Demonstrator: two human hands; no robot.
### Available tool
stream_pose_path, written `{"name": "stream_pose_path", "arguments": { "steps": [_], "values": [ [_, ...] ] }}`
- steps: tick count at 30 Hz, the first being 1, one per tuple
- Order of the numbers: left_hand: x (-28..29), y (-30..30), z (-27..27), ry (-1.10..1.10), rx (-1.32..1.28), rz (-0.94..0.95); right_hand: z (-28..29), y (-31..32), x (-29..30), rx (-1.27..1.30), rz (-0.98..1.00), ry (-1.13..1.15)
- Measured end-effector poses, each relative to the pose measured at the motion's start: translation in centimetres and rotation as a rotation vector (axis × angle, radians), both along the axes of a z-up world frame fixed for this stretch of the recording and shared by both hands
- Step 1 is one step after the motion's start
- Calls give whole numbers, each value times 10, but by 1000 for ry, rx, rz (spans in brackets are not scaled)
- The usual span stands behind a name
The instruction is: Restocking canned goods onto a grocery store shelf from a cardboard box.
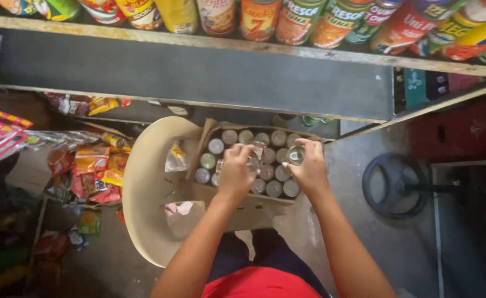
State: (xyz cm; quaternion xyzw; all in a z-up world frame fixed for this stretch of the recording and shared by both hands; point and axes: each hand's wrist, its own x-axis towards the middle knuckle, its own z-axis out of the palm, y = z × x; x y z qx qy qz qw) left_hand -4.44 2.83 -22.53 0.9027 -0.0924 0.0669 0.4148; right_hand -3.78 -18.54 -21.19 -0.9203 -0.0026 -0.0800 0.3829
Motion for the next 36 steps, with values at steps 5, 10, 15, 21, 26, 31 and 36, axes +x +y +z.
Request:
{"name": "stream_pose_path", "arguments": {
  "steps": [5, 10, 15, 21, 26, 31, 36],
  "values": [
    [-9, -13, -22, 157, 60, -61, -51, -7, -12, -78, -9, 137],
    [-27, -19, -46, 208, 108, -120, -84, 3, -27, -188, -52, 277],
    [-27, -29, -102, 130, 257, -285, -95, 19, -34, -353, 217, 319],
    [-32, -11, -153, 124, 597, -479, -199, 19, -62, -506, 309, 409],
    [-59, -4, -195, 256, 704, -397, -206, 25, -80, -523, 277, 487],
    [-55, 1, -222, 208, 769, -446, -265, 10, -70, -846, 681, 377],
    [-25, -1, -210, 397, 729, -566, -167, 26, -35, -759, 725, 789]
  ]
}}
